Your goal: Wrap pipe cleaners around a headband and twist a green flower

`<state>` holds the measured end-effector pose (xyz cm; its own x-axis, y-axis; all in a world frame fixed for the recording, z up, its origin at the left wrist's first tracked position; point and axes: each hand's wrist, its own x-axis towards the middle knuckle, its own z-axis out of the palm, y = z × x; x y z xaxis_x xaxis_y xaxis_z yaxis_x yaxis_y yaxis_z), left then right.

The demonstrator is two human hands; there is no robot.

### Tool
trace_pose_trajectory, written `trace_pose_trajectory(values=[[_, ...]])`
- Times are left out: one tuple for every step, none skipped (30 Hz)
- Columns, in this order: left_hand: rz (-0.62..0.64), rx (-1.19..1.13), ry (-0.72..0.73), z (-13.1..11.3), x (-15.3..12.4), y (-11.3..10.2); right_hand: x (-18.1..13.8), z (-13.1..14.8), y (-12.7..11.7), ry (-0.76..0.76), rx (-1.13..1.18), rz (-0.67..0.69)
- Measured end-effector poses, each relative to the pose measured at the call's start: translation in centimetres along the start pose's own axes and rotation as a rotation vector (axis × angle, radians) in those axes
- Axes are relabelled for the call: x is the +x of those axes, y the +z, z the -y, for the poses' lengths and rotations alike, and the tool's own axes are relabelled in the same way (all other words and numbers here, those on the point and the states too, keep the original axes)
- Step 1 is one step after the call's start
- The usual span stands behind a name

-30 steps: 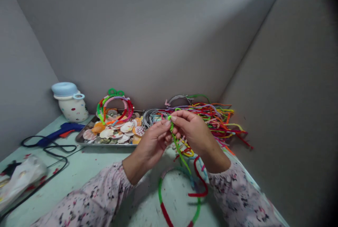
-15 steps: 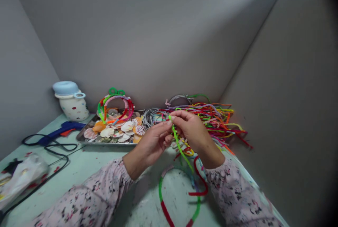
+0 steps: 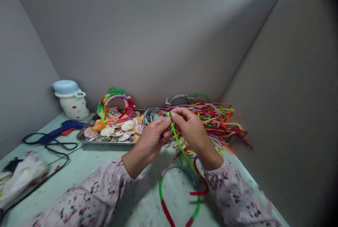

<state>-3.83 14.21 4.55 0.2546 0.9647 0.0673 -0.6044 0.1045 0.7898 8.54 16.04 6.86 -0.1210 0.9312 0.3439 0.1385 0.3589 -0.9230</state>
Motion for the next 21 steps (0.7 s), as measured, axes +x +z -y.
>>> trace_pose_trajectory(values=[[0.001, 0.008, 0.002, -0.2, 0.0, -0.1, 0.0, 0.0, -0.2, 0.006, -0.002, 0.017], [0.002, 0.014, 0.01, -0.3, 0.1, -0.2, 0.0, 0.1, -0.4, 0.015, -0.011, 0.04], [0.003, 0.02, 0.021, -0.5, 0.1, -0.2, 0.1, 0.2, -0.5, 0.025, -0.023, 0.067], [0.004, 0.026, 0.036, -0.7, 0.2, -0.3, 0.1, 0.2, -0.7, 0.032, -0.032, 0.096], [0.004, 0.035, 0.049, -0.9, 0.2, -0.4, 0.1, 0.3, -0.8, 0.036, -0.039, 0.119], [0.007, 0.048, 0.056, -1.0, 0.2, -0.4, 0.1, 0.3, -1.0, 0.034, -0.041, 0.138], [0.015, 0.063, 0.056, -1.2, 0.2, -0.5, 0.1, 0.2, -1.1, 0.027, -0.04, 0.147], [0.03, 0.077, 0.051, -1.3, 0.2, -0.6, 0.1, 0.2, -1.2, 0.014, -0.039, 0.151], [0.052, 0.086, 0.041, -1.5, 0.2, -0.6, 0.1, 0.1, -1.4, -0.002, -0.039, 0.153], [0.08, 0.091, 0.026, -1.6, 0.2, -0.7, 0.1, 0.0, -1.5, -0.018, -0.037, 0.157], [0.111, 0.093, 0.003, -1.6, 0.1, -0.7, 0.1, -0.1, -1.7, -0.033, -0.03, 0.165], [0.144, 0.095, -0.027, -1.7, 0.1, -0.7, 0.1, -0.1, -1.9, -0.043, -0.018, 0.177], [0.175, 0.097, -0.059, -1.8, 0.1, -0.8, 0.1, -0.1, -2.0, -0.048, -0.003, 0.188], [0.2, 0.099, -0.089, -1.8, 0.0, -0.8, 0.1, -0.1, -2.1, -0.047, 0.011, 0.202], [0.22, 0.103, -0.111, -1.8, 0.0, -0.8, 0.1, -0.1, -2.2, -0.041, 0.022, 0.214], [0.235, 0.105, -0.127, -1.8, 0.0, -0.8, 0.0, 0.0, -2.2, -0.037, 0.031, 0.224], [0.246, 0.106, -0.135, -1.8, 0.0, -0.7, 0.0, 0.1, -2.2, -0.035, 0.039, 0.227], [0.253, 0.107, -0.138, -1.8, -0.1, -0.7, 0.0, 0.2, -2.1, -0.036, 0.046, 0.226], [0.257, 0.111, -0.14, -1.8, -0.1, -0.7, 0.0, 0.3, -2.1, -0.037, 0.053, 0.22], [0.258, 0.118, -0.141, -1.9, -0.1, -0.6, 0.0, 0.4, -2.0, -0.038, 0.059, 0.213], [0.257, 0.127, -0.139, -1.9, -0.1, -0.6, 0.0, 0.6, -2.0, -0.039, 0.063, 0.204]])
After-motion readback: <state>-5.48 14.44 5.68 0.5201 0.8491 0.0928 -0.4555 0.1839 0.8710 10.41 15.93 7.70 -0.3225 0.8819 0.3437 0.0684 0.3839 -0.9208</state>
